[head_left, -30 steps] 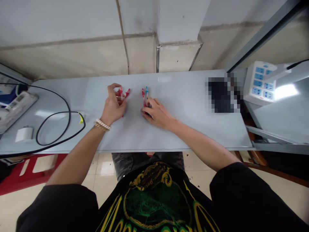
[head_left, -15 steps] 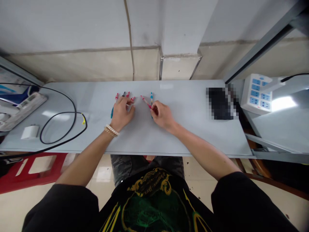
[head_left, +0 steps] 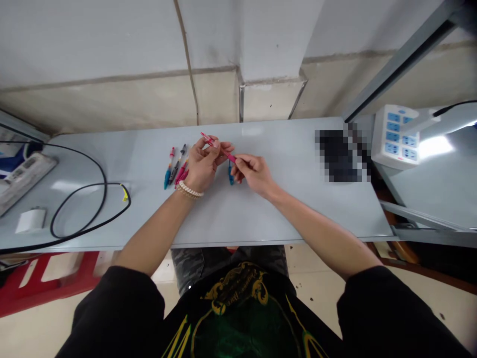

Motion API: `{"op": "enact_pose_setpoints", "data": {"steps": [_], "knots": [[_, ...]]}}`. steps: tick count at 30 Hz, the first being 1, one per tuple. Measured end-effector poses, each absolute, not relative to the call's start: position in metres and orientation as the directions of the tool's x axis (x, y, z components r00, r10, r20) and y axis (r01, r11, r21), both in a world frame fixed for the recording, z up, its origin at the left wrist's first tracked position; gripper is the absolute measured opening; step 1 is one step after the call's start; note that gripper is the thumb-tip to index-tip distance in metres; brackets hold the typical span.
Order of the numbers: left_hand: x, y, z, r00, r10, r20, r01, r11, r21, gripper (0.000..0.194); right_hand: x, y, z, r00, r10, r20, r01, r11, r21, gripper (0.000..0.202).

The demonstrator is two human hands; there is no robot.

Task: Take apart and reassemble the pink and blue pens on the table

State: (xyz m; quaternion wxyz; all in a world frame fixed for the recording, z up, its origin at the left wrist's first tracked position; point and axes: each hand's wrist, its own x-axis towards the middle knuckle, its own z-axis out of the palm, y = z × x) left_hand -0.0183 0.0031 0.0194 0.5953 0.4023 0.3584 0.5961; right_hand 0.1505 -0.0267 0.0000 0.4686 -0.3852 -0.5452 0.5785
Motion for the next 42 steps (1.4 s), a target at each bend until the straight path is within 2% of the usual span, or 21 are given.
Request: {"op": "enact_pose_setpoints", "data": {"steps": [3, 6, 8, 10, 14, 18, 22, 26, 30, 34, 38, 42], "knots": [[-0.014, -0.005, 0.009, -0.073, 0.995, 0.064, -0.403, -0.088, 0.911, 0.052, 0.152, -0.029, -0.003, -0.229, 0.959, 0.168, 0.017, 0.177, -0.984, 0.053], [-0.011, -0.014, 0.004, -0.196, 0.973, 0.120, -0.358, -0.185, 0.915, 0.051, 0.151, -0.032, -0.006, -0.153, 0.915, 0.374, 0.163, 0.396, -0.904, 0.038], [-0.010, -0.018, 0.005, -0.239, 0.960, 0.149, -0.355, -0.229, 0.906, 0.048, 0.151, -0.034, -0.005, -0.114, 0.883, 0.454, 0.205, 0.468, -0.859, 0.033], [-0.010, -0.020, 0.008, -0.252, 0.952, 0.173, -0.351, -0.257, 0.901, 0.044, 0.151, -0.034, -0.003, -0.087, 0.898, 0.432, 0.172, 0.440, -0.881, 0.033], [-0.010, -0.022, 0.012, -0.243, 0.950, 0.196, -0.328, -0.270, 0.905, 0.040, 0.151, -0.035, 0.002, -0.108, 0.970, 0.216, 0.011, 0.218, -0.976, 0.045], [-0.012, -0.021, 0.014, -0.241, 0.952, 0.186, -0.355, -0.265, 0.897, 0.044, 0.150, -0.035, 0.006, -0.037, 0.961, 0.276, -0.075, 0.273, -0.959, 0.039], [-0.014, -0.020, 0.016, -0.260, 0.953, 0.154, -0.322, -0.236, 0.917, 0.049, 0.152, -0.034, 0.010, -0.083, 0.990, 0.114, -0.149, 0.101, -0.984, 0.039], [-0.014, -0.020, 0.017, -0.274, 0.954, 0.123, -0.299, -0.206, 0.932, 0.045, 0.154, -0.033, 0.014, -0.036, 0.985, 0.171, -0.192, 0.161, -0.968, 0.036], [-0.014, -0.020, 0.017, -0.257, 0.957, 0.132, -0.323, -0.214, 0.922, 0.041, 0.155, -0.034, 0.016, -0.081, 0.995, 0.059, -0.180, 0.043, -0.983, 0.044], [-0.014, -0.021, 0.017, -0.250, 0.960, 0.125, -0.309, -0.201, 0.930, 0.038, 0.154, -0.035, 0.016, -0.066, 0.986, 0.156, -0.171, 0.143, -0.975, 0.038], [-0.013, -0.023, 0.016, -0.221, 0.970, 0.103, -0.316, -0.171, 0.933, 0.031, 0.151, -0.036, 0.015, -0.098, 0.993, 0.067, -0.192, 0.047, -0.980, 0.050], [-0.013, -0.022, 0.016, -0.221, 0.970, 0.101, -0.316, -0.169, 0.934, 0.041, 0.150, -0.038, 0.016, -0.153, 0.988, 0.036, -0.199, 0.005, -0.980, 0.055]]}}
